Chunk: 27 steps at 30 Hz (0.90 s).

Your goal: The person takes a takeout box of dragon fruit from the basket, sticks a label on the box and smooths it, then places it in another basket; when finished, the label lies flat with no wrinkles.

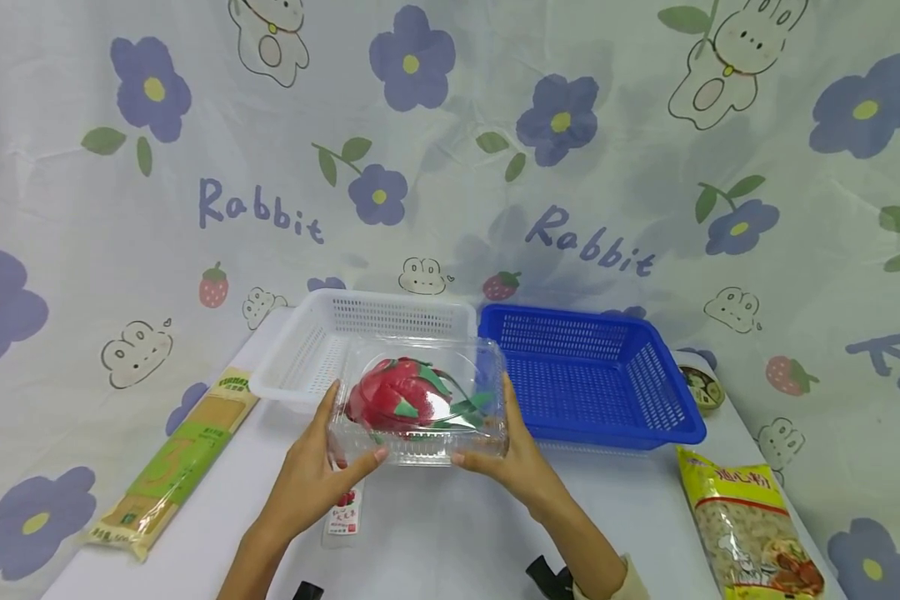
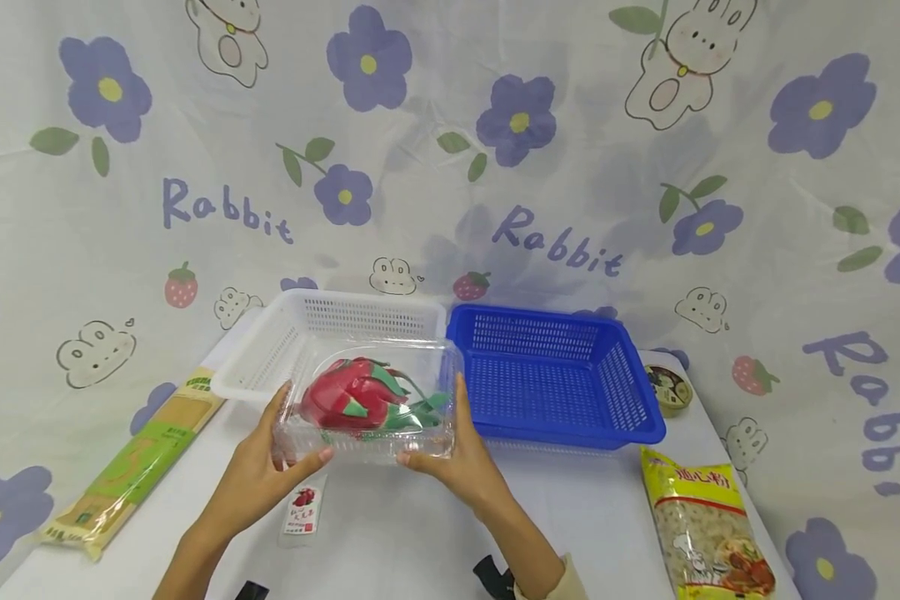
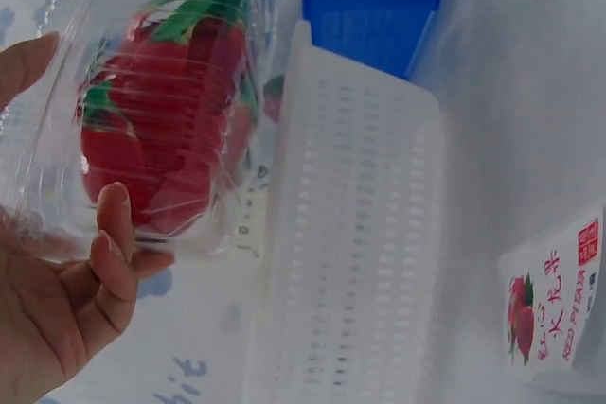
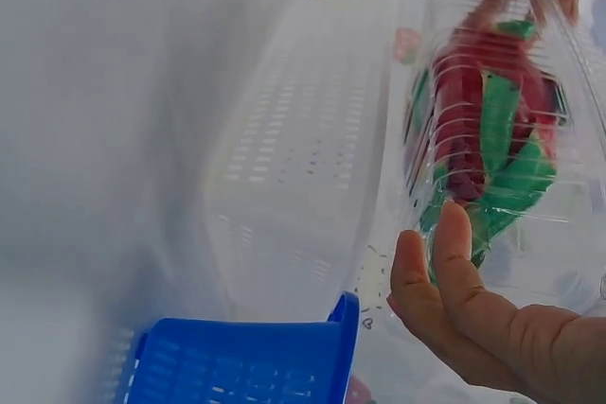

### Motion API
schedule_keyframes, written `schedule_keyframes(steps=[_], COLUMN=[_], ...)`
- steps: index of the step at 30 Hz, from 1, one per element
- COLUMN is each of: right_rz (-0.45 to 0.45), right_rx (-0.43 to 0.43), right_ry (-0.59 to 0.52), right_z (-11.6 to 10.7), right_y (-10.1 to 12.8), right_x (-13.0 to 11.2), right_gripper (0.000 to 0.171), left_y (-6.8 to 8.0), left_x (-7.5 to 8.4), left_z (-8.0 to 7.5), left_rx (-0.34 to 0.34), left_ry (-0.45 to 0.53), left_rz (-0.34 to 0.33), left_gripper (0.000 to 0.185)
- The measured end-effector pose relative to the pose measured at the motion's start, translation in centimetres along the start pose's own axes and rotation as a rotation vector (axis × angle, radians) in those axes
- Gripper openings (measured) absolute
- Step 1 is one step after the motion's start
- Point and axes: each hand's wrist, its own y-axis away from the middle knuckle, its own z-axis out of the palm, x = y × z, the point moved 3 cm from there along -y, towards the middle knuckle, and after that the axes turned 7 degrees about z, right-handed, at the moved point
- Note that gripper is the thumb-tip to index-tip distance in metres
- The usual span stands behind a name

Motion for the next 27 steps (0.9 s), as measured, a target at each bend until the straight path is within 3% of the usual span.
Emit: schedule_keyframes(steps=[15,22,27], right_rz=[-0.023,-0.026,-0.01], right_rx=[0.005,0.011,0.012], right_ry=[-0.029,-0.055,-0.083], right_z=[-0.6,-0.8,-0.6], right_y=[2.1,3.1,3.7], right_x=[1.3,1.9,2.3], right_gripper=[0.124,0.123,0.124], left_y=[1.5,2.3,2.8], left_x=[0.9,1.4,1.5], left_z=[1.2,1.6,1.9], left_rx=[-0.02,-0.003,-0.012], left_ry=[-0.001,-0.034,-0.017], left_rz=[-0.045,0.015,-0.004], left_gripper=[0.108,0.106,0.106])
